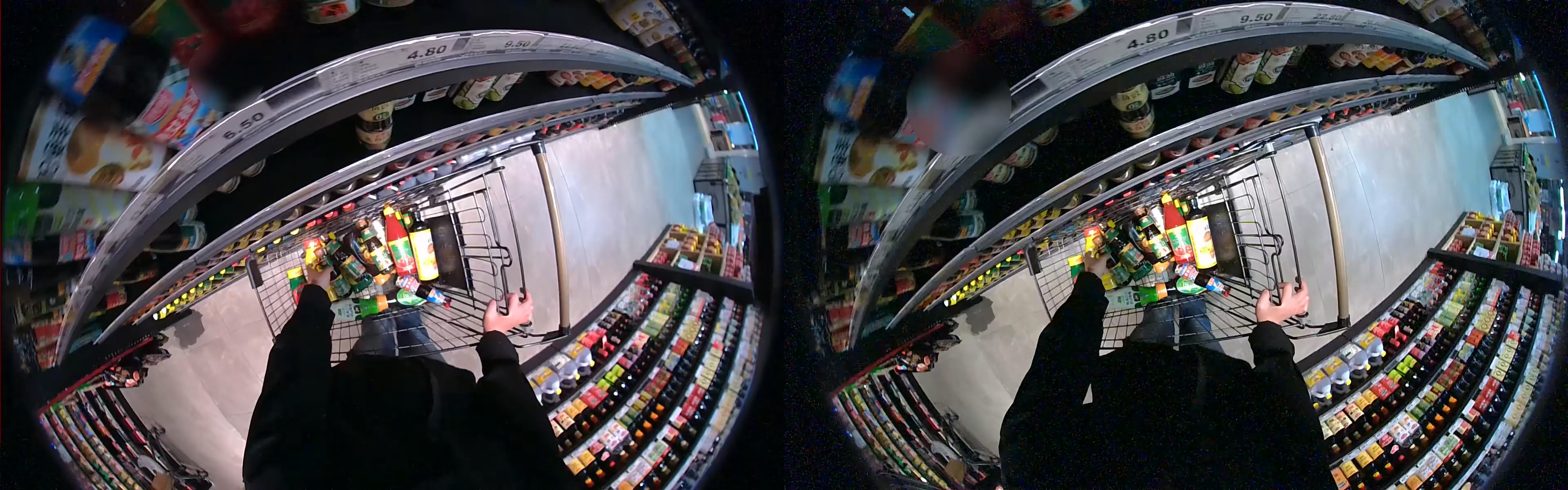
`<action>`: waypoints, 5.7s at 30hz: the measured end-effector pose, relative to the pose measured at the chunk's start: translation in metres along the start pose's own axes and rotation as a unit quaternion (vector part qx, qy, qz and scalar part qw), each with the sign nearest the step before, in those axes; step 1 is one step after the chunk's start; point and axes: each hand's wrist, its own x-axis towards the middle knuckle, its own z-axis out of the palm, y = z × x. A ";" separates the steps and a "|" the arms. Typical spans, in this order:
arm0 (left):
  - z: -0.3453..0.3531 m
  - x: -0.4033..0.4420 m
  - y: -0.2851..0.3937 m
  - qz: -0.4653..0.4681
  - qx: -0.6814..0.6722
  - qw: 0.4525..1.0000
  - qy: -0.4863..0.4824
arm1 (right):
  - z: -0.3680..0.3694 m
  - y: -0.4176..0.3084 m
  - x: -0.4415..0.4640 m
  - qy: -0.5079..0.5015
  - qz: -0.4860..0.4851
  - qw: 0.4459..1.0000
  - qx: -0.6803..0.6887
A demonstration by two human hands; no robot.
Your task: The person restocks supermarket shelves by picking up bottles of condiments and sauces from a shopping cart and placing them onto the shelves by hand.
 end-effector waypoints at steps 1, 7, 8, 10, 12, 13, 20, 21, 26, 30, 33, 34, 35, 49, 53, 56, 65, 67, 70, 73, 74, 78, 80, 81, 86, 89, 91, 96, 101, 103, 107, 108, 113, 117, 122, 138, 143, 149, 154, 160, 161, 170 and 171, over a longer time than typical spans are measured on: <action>0.005 0.023 -0.012 0.032 0.024 0.999 0.031 | -0.001 -0.002 0.001 0.003 -0.002 1.000 -0.004; 0.022 0.035 0.007 0.104 0.082 0.986 0.097 | -0.003 -0.003 0.003 -0.004 0.018 1.000 0.021; 0.025 0.023 0.018 0.106 0.085 0.986 0.092 | -0.004 -0.004 0.004 -0.009 0.023 0.999 0.030; 0.025 0.005 0.033 0.119 0.168 0.979 0.005 | -0.003 -0.004 0.004 -0.009 0.026 0.999 0.029; 0.025 0.029 -0.001 0.095 0.113 0.989 -0.004 | -0.003 -0.003 0.005 -0.011 0.032 0.999 0.041; 0.026 0.014 0.012 0.125 0.205 0.971 0.008 | -0.002 -0.001 0.005 -0.010 0.026 0.999 0.039; 0.018 -0.049 0.003 0.190 0.227 0.955 -0.033 | -0.001 0.003 0.004 -0.006 0.028 0.999 0.026; 0.019 -0.084 0.032 0.202 0.254 0.946 -0.009 | -0.002 0.002 0.004 -0.001 0.021 0.999 0.026; -0.003 -0.214 0.139 0.273 0.230 0.931 -0.074 | -0.005 0.001 0.005 0.002 0.008 1.000 0.020; -0.023 -0.265 0.197 0.344 0.213 0.907 -0.117 | -0.011 -0.002 0.008 -0.011 0.017 0.999 0.034; -0.035 -0.345 0.301 0.364 0.180 0.897 -0.175 | -0.010 -0.001 0.007 0.001 0.009 0.999 0.030; -0.040 -0.364 0.322 0.395 0.149 0.890 -0.174 | -0.011 -0.001 0.007 0.003 0.008 0.999 0.037; -0.046 -0.387 0.345 0.399 0.088 0.890 -0.202 | -0.011 -0.001 0.007 0.000 0.008 0.999 0.039; -0.058 -0.509 0.549 0.733 -0.016 0.675 -0.074 | -0.004 0.004 0.004 0.023 0.011 0.997 0.074; -0.040 -0.480 0.582 0.722 0.030 0.692 -0.013 | -0.002 0.006 0.004 0.019 0.013 0.996 0.085; -0.034 -0.452 0.595 0.710 0.052 0.702 0.035 | -0.007 0.004 0.007 0.020 0.014 0.996 0.089; -0.031 -0.432 0.609 0.723 0.085 0.666 0.162 | -0.008 0.004 0.010 0.023 0.016 0.995 0.092; -0.030 -0.434 0.612 0.689 0.130 0.691 0.177 | -0.009 0.003 0.011 0.023 0.015 0.996 0.088; -0.027 -0.442 0.616 0.709 0.163 0.647 0.231 | -0.007 0.004 0.010 0.027 0.015 0.996 0.087; -0.030 -0.452 0.622 0.700 0.231 0.632 0.241 | -0.007 0.004 0.009 0.030 0.013 0.995 0.094; -0.030 -0.452 0.623 0.698 0.231 0.633 0.240 | -0.008 0.004 0.010 0.030 0.012 0.995 0.097; -0.036 -0.442 0.630 0.730 0.340 0.484 0.343 | -0.006 0.005 0.009 0.025 0.012 0.996 0.081; -0.044 -0.438 0.630 0.724 0.362 0.506 0.299 | -0.008 0.003 0.010 0.028 0.012 0.996 0.083; -0.046 -0.443 0.630 0.714 0.372 0.521 0.284 | -0.007 0.005 0.009 0.027 0.012 0.996 0.083; -0.054 -0.440 0.629 0.733 0.378 0.485 0.291 | -0.006 0.006 0.008 0.023 0.013 0.996 0.084; -0.052 -0.449 0.629 0.733 0.382 0.482 0.291 | -0.006 0.007 0.009 0.023 0.012 0.995 0.092; -0.051 -0.453 0.630 0.738 0.374 0.482 0.288 | -0.005 0.008 0.009 0.025 0.009 0.995 0.091; -0.052 -0.460 0.634 0.755 0.406 0.367 0.361 | -0.002 0.011 0.008 0.038 -0.001 0.996 0.083; -0.056 -0.456 0.635 0.747 0.424 0.374 0.349 | -0.003 0.010 0.008 0.030 0.005 0.996 0.083; -0.055 -0.461 0.634 0.737 0.431 0.388 0.347 | -0.003 0.009 0.009 0.030 0.005 0.996 0.081; -0.042 -0.480 0.611 0.759 0.377 0.396 0.354 | -0.001 0.011 0.008 0.028 0.000 0.997 0.070; -0.038 -0.479 0.601 0.792 0.335 0.391 0.328 | 0.000 0.012 0.007 0.028 0.003 0.997 0.069; 0.000 -0.434 0.479 0.662 0.291 0.691 -0.010 | 0.006 0.016 0.006 0.020 0.008 0.998 0.061; 0.036 -0.307 0.347 0.375 0.343 0.832 -0.223 | -0.002 0.009 0.011 0.004 0.020 0.999 0.045; 0.116 -0.216 0.222 0.128 0.264 0.912 -0.286 | 0.000 0.009 0.012 -0.003 0.026 0.999 0.038; 0.311 -0.087 0.097 0.013 -0.120 0.967 -0.223 | 0.005 0.019 0.019 -0.008 0.027 0.999 0.035; 0.295 -0.097 0.105 0.033 0.026 0.980 -0.194 | 0.003 0.020 0.022 -0.030 0.056 0.996 0.066; 0.237 -0.179 0.139 0.193 0.143 0.950 -0.198 | 0.004 0.024 0.026 -0.026 0.053 0.997 0.052; 0.161 -0.301 0.229 0.278 0.141 0.898 -0.310 | 0.004 0.026 0.028 -0.023 0.039 0.998 0.047; 0.078 -0.393 0.332 0.515 0.215 0.788 -0.262 | 0.002 0.023 0.028 -0.009 0.032 0.998 0.059; 0.066 -0.415 0.357 0.521 0.151 0.792 -0.279 | 0.004 0.024 0.028 0.000 0.029 0.998 0.060; -0.011 -0.506 0.504 0.815 0.060 0.571 -0.078 | 0.001 0.022 0.028 0.032 0.011 0.996 0.084; -0.012 -0.510 0.511 0.825 0.055 0.559 -0.066 | -0.002 0.020 0.030 0.035 0.011 0.996 0.087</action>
